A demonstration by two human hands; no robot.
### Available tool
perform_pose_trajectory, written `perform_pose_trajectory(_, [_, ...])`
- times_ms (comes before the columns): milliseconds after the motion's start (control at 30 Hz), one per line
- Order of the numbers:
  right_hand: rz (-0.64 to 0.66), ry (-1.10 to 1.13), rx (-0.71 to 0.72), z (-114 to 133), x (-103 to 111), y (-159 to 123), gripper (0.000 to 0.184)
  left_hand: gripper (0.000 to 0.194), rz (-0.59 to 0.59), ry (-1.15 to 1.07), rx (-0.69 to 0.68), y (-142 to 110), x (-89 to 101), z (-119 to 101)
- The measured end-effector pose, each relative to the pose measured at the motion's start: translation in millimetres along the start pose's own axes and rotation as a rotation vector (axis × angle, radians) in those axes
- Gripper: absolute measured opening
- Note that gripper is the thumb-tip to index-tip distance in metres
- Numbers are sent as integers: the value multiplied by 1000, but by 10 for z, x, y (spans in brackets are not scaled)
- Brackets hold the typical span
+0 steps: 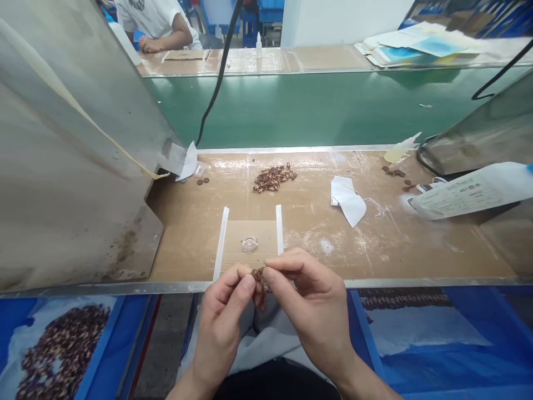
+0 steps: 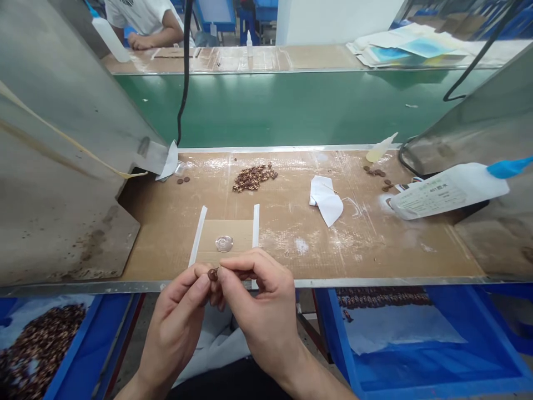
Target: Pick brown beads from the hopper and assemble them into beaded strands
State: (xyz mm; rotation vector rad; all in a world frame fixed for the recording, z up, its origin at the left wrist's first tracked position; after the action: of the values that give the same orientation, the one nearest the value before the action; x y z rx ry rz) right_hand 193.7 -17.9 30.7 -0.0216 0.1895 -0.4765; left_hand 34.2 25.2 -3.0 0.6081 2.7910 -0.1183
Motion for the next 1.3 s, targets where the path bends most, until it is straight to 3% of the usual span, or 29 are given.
perform_pose_trajectory(200, [9,28,12,-14,31,-2,17,40,17,69,-27,29,-8,2])
perform_pose_trajectory(367, [55,-6,72,-86,139,-6,14,36,125,317,-177,63,24,-89])
perform_pose_trajectory(500, [85,-78,184,-130,252,-40,18,22,269,539,-407,98,47,-180])
perform_pose_trajectory(700, [132,-161,384,-152,395,-127,30,16,511,792,-919,199,8,-294])
perform_pose_trajectory(800, [126,-187,479,-166,461,-183,35,16,584,874,-1052,244,-31,-313])
perform_pose_trajectory(1100, [89,-144,614,-166,533,-207,32,20,588,860,-1182,376,-243,-389])
perform_pose_trajectory(1200, [66,-145,581,-145,586,-201,25,19,608,853,-1150,368,-272,-359])
perform_pose_trajectory(1300, [37,-152,470,-171,842,-285,15,13,647,878,-1065,272,-171,-163])
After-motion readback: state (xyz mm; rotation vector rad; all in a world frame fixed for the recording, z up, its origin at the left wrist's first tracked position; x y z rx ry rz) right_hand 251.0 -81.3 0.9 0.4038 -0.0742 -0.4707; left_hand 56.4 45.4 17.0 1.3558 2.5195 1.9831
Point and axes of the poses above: each hand's wrist, its own y-axis towards the middle knuckle, its own x-axis out of the back of the hand, z = x × y, the point moved 3 cm from there along y, towards the middle knuckle, and after that the axes turned 10 degrees about -x, right-handed, at the moved point
